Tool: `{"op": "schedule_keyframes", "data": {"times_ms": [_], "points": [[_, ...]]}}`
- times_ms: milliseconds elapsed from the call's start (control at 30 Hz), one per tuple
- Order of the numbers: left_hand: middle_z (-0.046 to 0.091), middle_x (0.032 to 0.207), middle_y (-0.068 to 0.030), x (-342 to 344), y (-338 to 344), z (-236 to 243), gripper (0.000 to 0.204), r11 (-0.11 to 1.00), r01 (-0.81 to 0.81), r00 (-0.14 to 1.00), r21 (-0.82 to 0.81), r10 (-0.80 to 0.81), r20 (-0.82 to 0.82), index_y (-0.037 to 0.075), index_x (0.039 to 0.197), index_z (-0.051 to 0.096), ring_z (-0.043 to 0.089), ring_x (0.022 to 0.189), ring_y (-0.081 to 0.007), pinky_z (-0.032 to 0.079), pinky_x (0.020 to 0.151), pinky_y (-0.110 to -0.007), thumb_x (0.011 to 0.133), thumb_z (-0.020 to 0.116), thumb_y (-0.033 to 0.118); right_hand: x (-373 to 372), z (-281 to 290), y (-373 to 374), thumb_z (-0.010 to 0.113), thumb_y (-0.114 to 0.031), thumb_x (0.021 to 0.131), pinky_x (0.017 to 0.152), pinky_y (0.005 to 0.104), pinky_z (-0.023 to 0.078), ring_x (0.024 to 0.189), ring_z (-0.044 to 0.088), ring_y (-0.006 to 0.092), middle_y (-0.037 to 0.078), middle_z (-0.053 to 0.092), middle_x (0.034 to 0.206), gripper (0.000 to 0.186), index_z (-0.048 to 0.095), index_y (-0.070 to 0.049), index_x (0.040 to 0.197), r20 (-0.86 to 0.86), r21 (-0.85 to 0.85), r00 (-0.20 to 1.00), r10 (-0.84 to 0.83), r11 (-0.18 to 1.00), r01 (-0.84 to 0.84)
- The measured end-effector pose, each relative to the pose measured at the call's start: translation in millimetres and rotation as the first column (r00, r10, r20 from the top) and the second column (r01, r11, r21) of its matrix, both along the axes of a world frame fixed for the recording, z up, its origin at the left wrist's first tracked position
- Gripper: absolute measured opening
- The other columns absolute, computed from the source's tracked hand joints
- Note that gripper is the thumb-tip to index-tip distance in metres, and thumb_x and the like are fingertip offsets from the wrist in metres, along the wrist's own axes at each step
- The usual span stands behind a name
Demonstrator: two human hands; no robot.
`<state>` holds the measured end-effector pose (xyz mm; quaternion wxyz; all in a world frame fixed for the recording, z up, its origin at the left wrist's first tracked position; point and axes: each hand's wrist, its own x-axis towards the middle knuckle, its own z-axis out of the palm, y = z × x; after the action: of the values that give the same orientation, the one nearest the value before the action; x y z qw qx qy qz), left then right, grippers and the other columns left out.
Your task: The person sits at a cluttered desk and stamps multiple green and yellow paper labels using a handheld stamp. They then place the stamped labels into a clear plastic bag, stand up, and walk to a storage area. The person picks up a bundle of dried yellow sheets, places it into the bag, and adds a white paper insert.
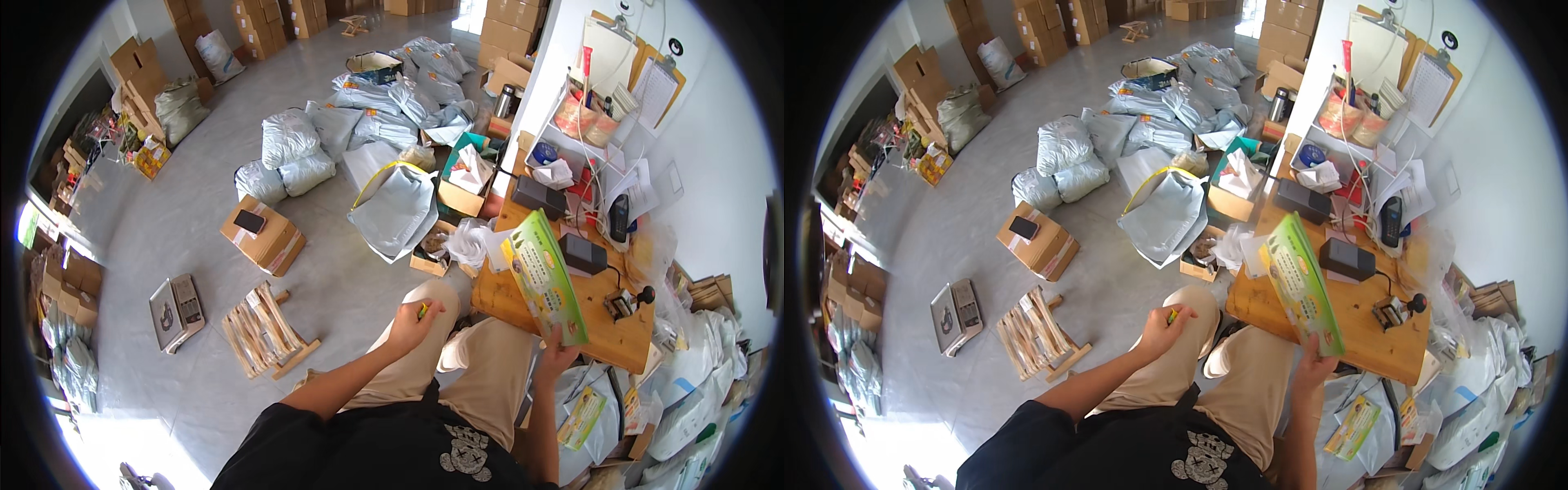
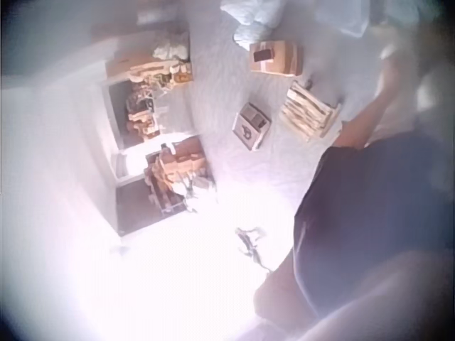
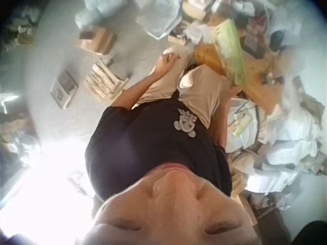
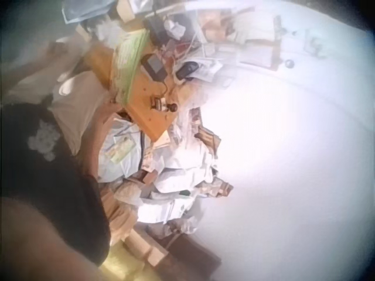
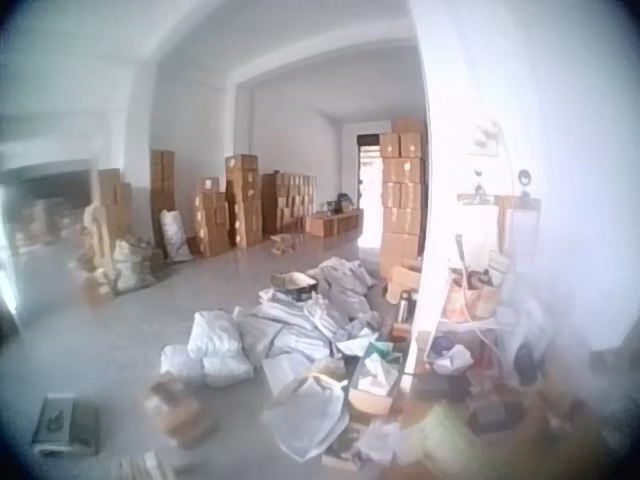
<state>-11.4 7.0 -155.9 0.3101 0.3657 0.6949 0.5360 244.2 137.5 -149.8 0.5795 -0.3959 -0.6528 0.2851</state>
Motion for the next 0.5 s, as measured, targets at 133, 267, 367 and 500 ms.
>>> {"op": "schedule_keyframes", "data": {"times_ms": [133,267,367,500], "points": [[0.059,0.06,-0.0132,3.7,-6.3,15.6,0.025,1.0,0.006,0.993,0.006,-0.005,-0.118,0.002,0.085,0.067,0.051,0.046,-0.0178,0.041,0.049,-0.032,0.09,0.056,0.024,-5.7,10.8,3.9,0.058,-0.008,0.089,0.076,0.0265,0.045,0.086,0.055,0.012,0.008,0.061,0.097,0.02,0.057,0.007,0.102,-0.011,-0.093,0.999,0.042,0.995,-0.043],[0.047,0.049,-0.0058,2.6,-5.3,14.0,0.025,1.0,0.009,0.984,0.028,-0.004,-0.179,0.003,0.083,0.068,0.04,0.044,-0.0092,0.034,0.044,-0.028,0.091,0.055,0.023,-5.0,18.9,11.9,0.06,-0.005,0.086,0.075,0.026,0.045,0.085,0.056,0.0116,0.007,0.062,0.095,0.017,0.059,0.006,0.1,-0.014,-0.176,0.985,0.173,0.969,-0.173],[0.053,0.052,-0.0116,-2.6,9.3,12.3,0.023,0.987,0.065,0.941,0.15,-0.01,-0.339,0.003,0.08,0.067,0.048,0.042,-0.0194,0.038,0.045,-0.032,0.089,0.057,0.022,-1.9,18.6,16.5,0.061,-0.004,0.085,0.075,0.0261,0.045,0.085,0.057,0.012,0.007,0.063,0.094,0.017,0.06,0.005,0.1,-0.022,-0.186,0.975,0.221,0.957,-0.221],[0.055,0.053,-0.011,-21.9,31.3,7.4,0.025,0.958,0.253,0.751,0.134,-0.107,-0.652,0.009,0.071,0.061,0.055,0.048,-0.0302,0.043,0.046,-0.04,0.087,0.057,0.028,7.8,4.2,28.2,0.059,-0.005,0.088,0.075,0.0246,0.044,0.087,0.054,0.01,0.005,0.06,0.097,0.017,0.058,0.004,0.102,-0.023,-0.144,0.995,0.102,0.984,-0.104]]}}
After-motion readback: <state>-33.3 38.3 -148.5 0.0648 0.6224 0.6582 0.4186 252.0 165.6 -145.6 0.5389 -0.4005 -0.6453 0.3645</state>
